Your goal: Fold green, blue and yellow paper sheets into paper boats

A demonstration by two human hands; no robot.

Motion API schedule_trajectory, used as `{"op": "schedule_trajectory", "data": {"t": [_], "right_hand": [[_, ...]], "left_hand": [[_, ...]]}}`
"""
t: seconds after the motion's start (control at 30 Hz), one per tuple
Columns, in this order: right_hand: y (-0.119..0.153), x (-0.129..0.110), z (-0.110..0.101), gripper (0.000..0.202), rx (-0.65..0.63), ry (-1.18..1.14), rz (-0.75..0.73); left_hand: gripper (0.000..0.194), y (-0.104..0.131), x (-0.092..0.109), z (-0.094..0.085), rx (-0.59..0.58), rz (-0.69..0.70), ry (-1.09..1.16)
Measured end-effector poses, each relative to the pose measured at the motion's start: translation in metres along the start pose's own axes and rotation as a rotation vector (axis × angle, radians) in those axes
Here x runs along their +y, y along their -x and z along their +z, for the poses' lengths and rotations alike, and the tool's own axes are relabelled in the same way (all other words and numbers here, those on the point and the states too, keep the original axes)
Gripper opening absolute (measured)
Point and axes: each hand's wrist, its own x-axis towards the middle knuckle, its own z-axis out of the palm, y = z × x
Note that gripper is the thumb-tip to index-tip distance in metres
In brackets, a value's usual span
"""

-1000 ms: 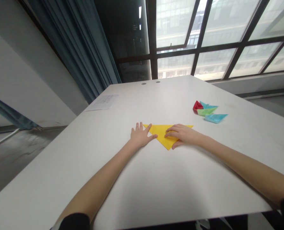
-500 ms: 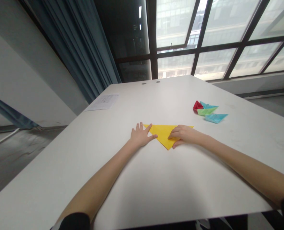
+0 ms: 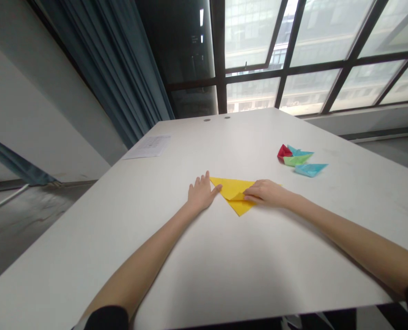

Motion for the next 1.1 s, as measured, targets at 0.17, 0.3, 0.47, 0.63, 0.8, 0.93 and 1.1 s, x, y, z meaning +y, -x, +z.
{"op": "schedule_trajectory", "data": {"t": [0.17,0.3,0.47,0.63,0.8,0.93,1.1], "right_hand": [[-0.003,-0.004,-0.001,0.031,0.172,-0.410,0.296],[-0.007,-0.001,-0.001,0.032,0.344,-0.887,0.443],[-0.009,0.004,-0.005,0.028,0.458,-1.279,0.536],[-0.008,0.009,-0.008,0.023,0.562,-1.453,0.581],[-0.007,0.023,-0.003,0.018,0.663,-1.480,0.630],[-0.002,0.042,0.001,0.015,0.596,-1.277,0.741],[0.010,0.069,0.006,0.016,0.458,-0.779,0.893]], "left_hand": [[0.075,-0.004,0.001,-0.002,0.098,-0.093,0.132],[0.071,-0.005,0.000,-0.002,0.109,-0.112,0.179],[0.080,-0.003,0.002,-0.001,0.067,-0.073,0.125],[0.093,-0.001,0.003,-0.002,0.032,-0.021,0.069],[0.091,-0.001,-0.001,0.000,-0.017,0.010,0.001],[0.089,0.000,-0.003,0.000,-0.035,0.018,-0.008],[0.078,-0.003,-0.008,-0.003,-0.055,0.032,0.012]]}}
